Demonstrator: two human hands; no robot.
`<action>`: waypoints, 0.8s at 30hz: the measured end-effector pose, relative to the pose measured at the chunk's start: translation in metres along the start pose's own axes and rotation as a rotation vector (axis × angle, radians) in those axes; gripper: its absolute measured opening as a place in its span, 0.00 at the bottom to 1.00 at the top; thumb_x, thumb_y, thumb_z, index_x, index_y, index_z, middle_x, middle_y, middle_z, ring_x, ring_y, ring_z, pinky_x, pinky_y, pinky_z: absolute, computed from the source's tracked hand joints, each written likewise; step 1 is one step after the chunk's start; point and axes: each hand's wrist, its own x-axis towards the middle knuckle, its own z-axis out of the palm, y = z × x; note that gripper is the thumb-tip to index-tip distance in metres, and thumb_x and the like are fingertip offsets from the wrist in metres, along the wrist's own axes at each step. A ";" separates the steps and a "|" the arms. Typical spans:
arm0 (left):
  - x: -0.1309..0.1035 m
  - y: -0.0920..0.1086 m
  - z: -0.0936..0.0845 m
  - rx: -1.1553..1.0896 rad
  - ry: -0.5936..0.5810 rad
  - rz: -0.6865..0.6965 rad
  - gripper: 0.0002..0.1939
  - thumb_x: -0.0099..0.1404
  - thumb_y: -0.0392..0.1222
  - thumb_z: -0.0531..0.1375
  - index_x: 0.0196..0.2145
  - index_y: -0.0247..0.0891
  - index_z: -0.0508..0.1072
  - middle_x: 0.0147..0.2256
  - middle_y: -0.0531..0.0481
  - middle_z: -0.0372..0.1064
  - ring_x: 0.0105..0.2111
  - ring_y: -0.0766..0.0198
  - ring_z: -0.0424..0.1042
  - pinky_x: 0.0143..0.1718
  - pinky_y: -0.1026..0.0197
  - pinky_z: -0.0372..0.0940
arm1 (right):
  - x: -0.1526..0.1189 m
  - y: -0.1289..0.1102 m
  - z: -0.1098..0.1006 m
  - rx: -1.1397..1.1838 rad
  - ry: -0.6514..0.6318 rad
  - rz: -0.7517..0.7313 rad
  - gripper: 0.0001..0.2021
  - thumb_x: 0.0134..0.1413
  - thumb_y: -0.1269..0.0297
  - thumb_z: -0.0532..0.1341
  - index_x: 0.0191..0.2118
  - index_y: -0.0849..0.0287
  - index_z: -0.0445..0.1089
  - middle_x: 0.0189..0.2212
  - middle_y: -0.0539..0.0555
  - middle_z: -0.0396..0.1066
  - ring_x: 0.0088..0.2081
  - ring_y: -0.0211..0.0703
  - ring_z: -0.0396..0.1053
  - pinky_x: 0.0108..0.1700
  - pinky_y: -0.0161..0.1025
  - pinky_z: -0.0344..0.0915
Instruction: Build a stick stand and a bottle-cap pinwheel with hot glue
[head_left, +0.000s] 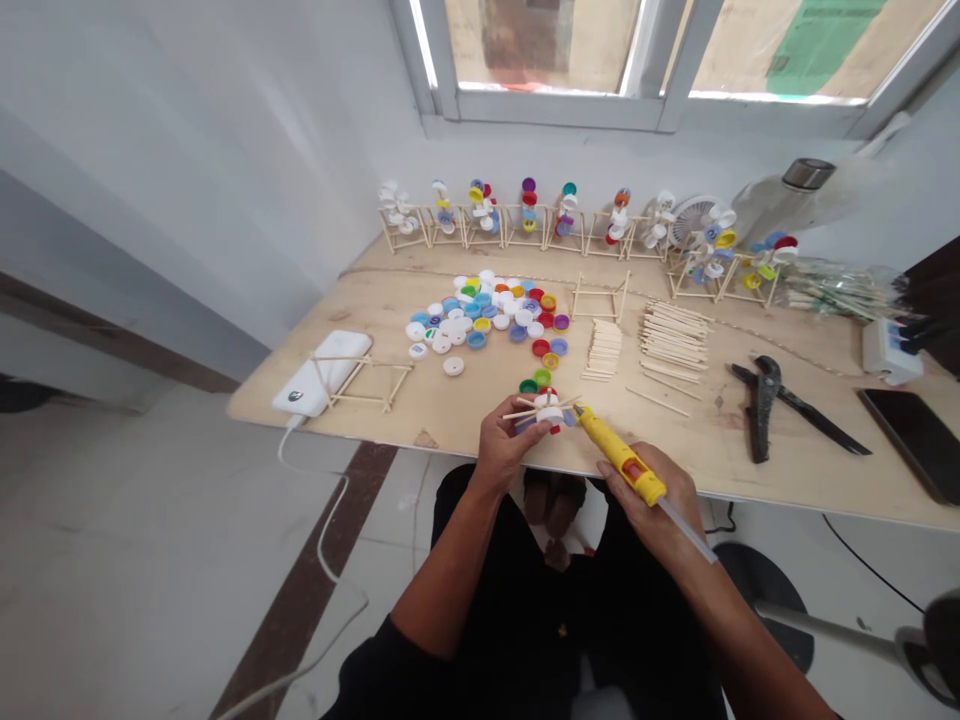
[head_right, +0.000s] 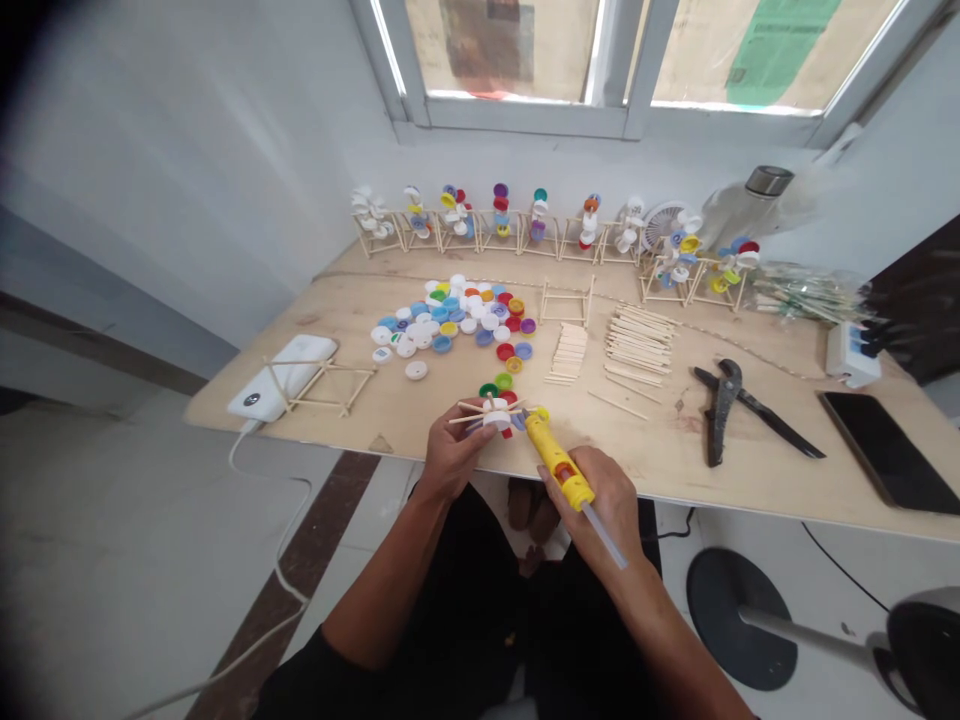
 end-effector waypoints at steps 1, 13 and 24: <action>0.000 0.000 0.000 -0.001 0.000 0.001 0.16 0.48 0.38 0.68 0.36 0.36 0.73 0.38 0.48 0.74 0.36 0.62 0.73 0.41 0.60 0.67 | 0.000 0.000 0.000 -0.003 -0.002 -0.002 0.12 0.54 0.56 0.55 0.24 0.55 0.58 0.22 0.49 0.61 0.25 0.39 0.61 0.28 0.36 0.56; 0.001 -0.001 -0.001 -0.001 0.005 -0.002 0.19 0.47 0.39 0.69 0.37 0.35 0.72 0.40 0.45 0.75 0.38 0.59 0.74 0.41 0.59 0.68 | -0.002 0.003 0.003 -0.008 0.027 0.010 0.14 0.54 0.55 0.56 0.24 0.56 0.57 0.21 0.48 0.59 0.24 0.37 0.59 0.27 0.34 0.55; 0.000 0.000 0.001 -0.031 0.015 -0.016 0.18 0.46 0.38 0.69 0.37 0.36 0.72 0.36 0.49 0.75 0.34 0.62 0.74 0.38 0.62 0.68 | -0.001 0.005 0.005 -0.045 0.059 -0.007 0.14 0.54 0.54 0.55 0.24 0.55 0.57 0.20 0.48 0.60 0.24 0.38 0.60 0.28 0.35 0.54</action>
